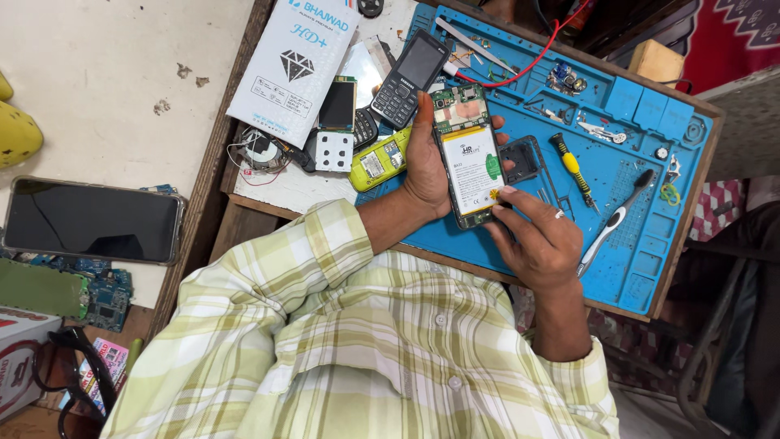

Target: The person disassembles a smartphone by prying open the back cover and removing the battery. They then use a toothbrush to clean the internal components and the battery before placing the battery back into the phone.

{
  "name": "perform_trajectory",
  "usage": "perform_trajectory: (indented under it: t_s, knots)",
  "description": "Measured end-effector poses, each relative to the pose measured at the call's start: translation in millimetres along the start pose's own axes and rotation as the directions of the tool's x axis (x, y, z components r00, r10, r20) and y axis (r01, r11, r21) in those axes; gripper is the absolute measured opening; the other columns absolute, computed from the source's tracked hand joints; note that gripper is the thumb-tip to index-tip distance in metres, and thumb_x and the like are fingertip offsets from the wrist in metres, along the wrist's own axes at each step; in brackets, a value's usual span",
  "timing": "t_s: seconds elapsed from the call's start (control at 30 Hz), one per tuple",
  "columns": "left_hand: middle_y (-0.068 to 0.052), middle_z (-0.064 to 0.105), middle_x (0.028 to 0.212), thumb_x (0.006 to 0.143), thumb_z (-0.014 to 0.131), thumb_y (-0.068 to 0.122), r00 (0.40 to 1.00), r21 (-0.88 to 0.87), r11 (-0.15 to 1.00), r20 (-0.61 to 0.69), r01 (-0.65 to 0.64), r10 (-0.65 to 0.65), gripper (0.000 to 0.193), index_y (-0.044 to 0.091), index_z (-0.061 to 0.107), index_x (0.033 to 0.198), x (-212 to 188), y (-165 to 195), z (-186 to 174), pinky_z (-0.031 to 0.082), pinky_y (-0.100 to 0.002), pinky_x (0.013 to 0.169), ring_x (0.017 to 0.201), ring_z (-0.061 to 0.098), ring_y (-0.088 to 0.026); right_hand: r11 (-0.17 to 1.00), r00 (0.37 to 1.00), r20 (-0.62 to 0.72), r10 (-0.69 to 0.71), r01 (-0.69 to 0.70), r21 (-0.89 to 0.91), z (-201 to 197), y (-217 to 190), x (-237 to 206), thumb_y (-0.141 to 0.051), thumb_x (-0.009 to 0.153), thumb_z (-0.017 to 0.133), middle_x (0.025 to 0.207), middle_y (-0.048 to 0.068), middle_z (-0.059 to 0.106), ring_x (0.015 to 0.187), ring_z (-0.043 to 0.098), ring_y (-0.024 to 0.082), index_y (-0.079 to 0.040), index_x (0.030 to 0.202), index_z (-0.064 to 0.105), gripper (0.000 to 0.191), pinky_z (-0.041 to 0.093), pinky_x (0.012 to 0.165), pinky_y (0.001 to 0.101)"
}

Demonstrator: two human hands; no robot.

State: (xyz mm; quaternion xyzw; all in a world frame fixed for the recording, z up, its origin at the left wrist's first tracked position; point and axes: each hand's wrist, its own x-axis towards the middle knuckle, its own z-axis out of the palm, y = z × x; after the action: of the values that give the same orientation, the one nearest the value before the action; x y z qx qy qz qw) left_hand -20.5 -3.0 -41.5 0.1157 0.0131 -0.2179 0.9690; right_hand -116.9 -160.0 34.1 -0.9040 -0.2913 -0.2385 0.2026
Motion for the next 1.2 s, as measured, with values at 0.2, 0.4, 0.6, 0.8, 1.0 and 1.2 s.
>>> perform_trajectory:
  t_s: [0.2, 0.4, 0.6, 0.8, 1.0, 1.2]
  knots:
    - [-0.012, 0.066, 0.107, 0.092, 0.040, 0.085, 1.000, 0.006, 1.000, -0.016, -0.023, 0.023, 0.084, 0.016, 0.057, 0.137, 1, 1, 3, 0.062, -0.049, 0.086, 0.104, 0.067, -0.025, 0.998, 0.997, -0.059, -0.057, 0.054, -0.044, 5, -4, 9, 0.002, 0.079, 0.084, 0.107, 0.012, 0.072, 0.104, 0.075, 0.029, 0.002, 0.096, 0.073, 0.020, 0.062, 0.086, 0.0395]
    - [-0.011, 0.065, 0.103, 0.094, 0.039, 0.084, 1.000, -0.033, 0.999, -0.008, -0.024, 0.023, 0.085, 0.016, 0.054, 0.142, 1, 3, 4, 0.060, -0.049, 0.086, 0.100, 0.066, -0.024, 0.995, 0.997, -0.074, -0.036, 0.029, -0.092, 11, -5, 5, -0.002, 0.081, 0.085, 0.106, 0.010, 0.072, 0.107, 0.075, 0.030, 0.000, 0.095, 0.075, 0.018, 0.060, 0.088, 0.0406]
    - [-0.012, 0.067, 0.110, 0.098, 0.038, 0.080, 0.994, -0.017, 0.998, 0.095, -0.058, 0.059, 0.086, 0.012, 0.050, 0.150, -2, 4, 7, 0.060, -0.047, 0.090, 0.104, 0.067, -0.025, 0.983, 0.985, -0.082, 0.149, -0.157, -0.096, -12, 1, 0, -0.033, 0.074, 0.095, 0.136, 0.018, 0.060, 0.124, 0.062, 0.037, -0.005, 0.121, 0.071, 0.060, 0.055, 0.102, 0.0478]
    - [-0.012, 0.067, 0.113, 0.098, 0.038, 0.080, 0.988, 0.026, 0.996, 0.136, -0.084, 0.080, 0.090, 0.010, 0.047, 0.154, -2, 5, 7, 0.060, -0.045, 0.092, 0.106, 0.068, -0.024, 0.878, 0.886, 0.058, 0.460, -0.443, -0.181, -33, -1, -10, -0.049, 0.052, 0.097, 0.141, 0.020, 0.056, 0.121, 0.060, 0.039, -0.008, 0.131, 0.067, 0.094, 0.053, 0.097, 0.0483]
    - [-0.012, 0.068, 0.114, 0.097, 0.038, 0.081, 0.988, 0.032, 0.997, 0.142, -0.072, 0.067, 0.091, 0.010, 0.048, 0.153, -3, 7, 7, 0.060, -0.045, 0.092, 0.106, 0.068, -0.024, 0.862, 0.844, 0.178, 0.506, -0.489, -0.130, -28, -2, -19, -0.040, 0.056, 0.097, 0.138, 0.020, 0.057, 0.121, 0.059, 0.041, -0.008, 0.134, 0.065, 0.090, 0.051, 0.095, 0.0488]
    - [-0.013, 0.068, 0.114, 0.097, 0.038, 0.081, 0.989, 0.042, 0.997, 0.141, -0.061, 0.054, 0.092, 0.008, 0.049, 0.153, -4, 7, 10, 0.060, -0.046, 0.092, 0.106, 0.068, -0.024, 0.856, 0.853, 0.090, 0.514, -0.504, -0.117, -27, -2, -20, -0.024, 0.063, 0.092, 0.132, 0.017, 0.065, 0.118, 0.063, 0.036, -0.008, 0.133, 0.065, 0.076, 0.052, 0.098, 0.0467]
